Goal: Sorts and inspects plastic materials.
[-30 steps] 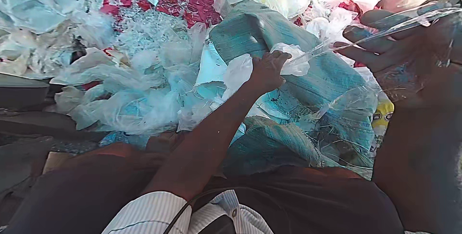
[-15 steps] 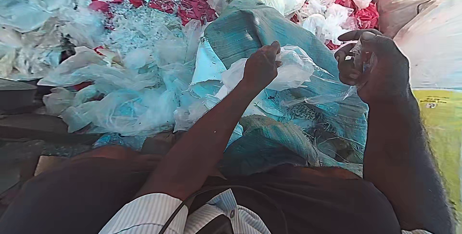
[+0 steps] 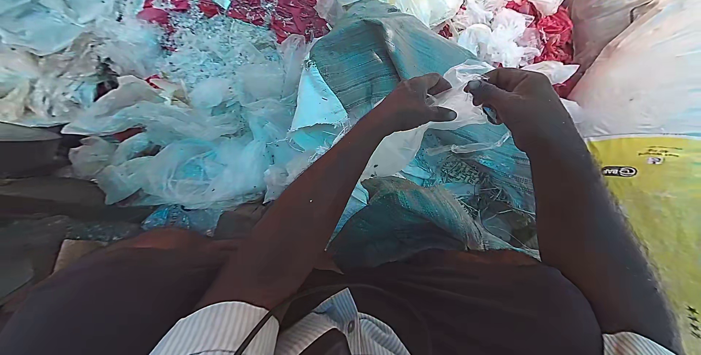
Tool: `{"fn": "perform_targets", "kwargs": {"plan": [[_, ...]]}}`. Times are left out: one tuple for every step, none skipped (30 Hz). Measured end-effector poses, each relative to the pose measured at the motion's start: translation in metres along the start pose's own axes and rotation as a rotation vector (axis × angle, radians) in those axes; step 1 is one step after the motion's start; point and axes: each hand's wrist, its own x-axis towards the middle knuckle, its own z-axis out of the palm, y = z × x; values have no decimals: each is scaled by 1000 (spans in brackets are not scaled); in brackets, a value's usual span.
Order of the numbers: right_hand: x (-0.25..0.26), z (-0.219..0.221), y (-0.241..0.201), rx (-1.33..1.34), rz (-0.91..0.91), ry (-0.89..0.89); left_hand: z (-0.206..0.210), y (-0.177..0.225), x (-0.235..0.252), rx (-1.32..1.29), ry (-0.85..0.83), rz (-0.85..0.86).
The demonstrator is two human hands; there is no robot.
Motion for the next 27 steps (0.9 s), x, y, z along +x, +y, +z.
{"fn": "perform_targets", "kwargs": {"plan": [[-1, -2, 0, 68, 6, -19, -1, -1, -1, -79, -29, 7], [-3, -4, -1, 127, 7, -36, -1, -3, -3, -151, -45, 16], [-5, -6, -2, 168, 5, -59, -2, -4, -4, -205, -49, 25], [-6, -6, -4, 197, 7, -76, -1, -5, -5, -245, -39, 33], [-7, -7, -4, 223, 7, -91, 0, -6, -5, -282, -26, 46], [-8, -7, -5, 240, 5, -105, 0, -7, -5, -316, -13, 57], [-9, -7, -6, 255, 5, -119, 1, -8, -5, -348, 3, 62], [-10, -7, -7, 269, 2, -132, 2, -8, -5, -373, 18, 63], [-11, -7, -7, 280, -1, -145, 3, -10, -5, -392, 32, 65], [-12, -7, -8, 284, -9, -158, 3, -11, -4, -402, 49, 72], [-12, -8, -9, 282, -19, -170, 5, -11, -3, -412, 74, 80], [-12, -8, -9, 276, -27, -181, 6, -12, -3, -422, 104, 84], [-12, -8, -10, 260, -34, -189, 6, -13, -1, -422, 136, 83], [-12, -7, -11, 230, -31, -192, 6, -13, -1, -401, 179, 74], [-12, -6, -12, 180, -15, -194, 5, -13, 0, -350, 235, 61], [-11, -4, -14, 130, 3, -204, 4, -13, 2, -261, 307, 49], [-12, -1, -16, 79, 23, -225, 1, -13, 3, -129, 382, 40], [-12, 1, -19, 27, 38, -259, -2, -12, 4, 42, 451, 54], [-12, 3, -21, -12, 42, -293, -7, -11, 4, 208, 514, 92], [-12, 5, -22, -32, 35, -316, -10, -11, 4, 344, 572, 129], [-12, 4, -22, -39, 23, -333, -15, -12, 3, 427, 623, 135], [-12, 2, -21, -34, 9, -353, -22, -14, 1, 464, 686, 101], [-14, -2, -19, -15, -8, -376, -32, -18, -2, 475, 767, 23], [-17, -9, -16, 18, -30, -402, -46, -24, -7, 460, 851, -112], [-22, -20, -11, 59, -60, -428, -66, -32, -14, 428, 931, -278], [-29, -36, -3, 116, -90, -432, -88, -45, -21, 384, 1012, -442], [-36, -56, 9, 185, -129, -388, -109, -58, -31, 331, 1083, -584]]}}
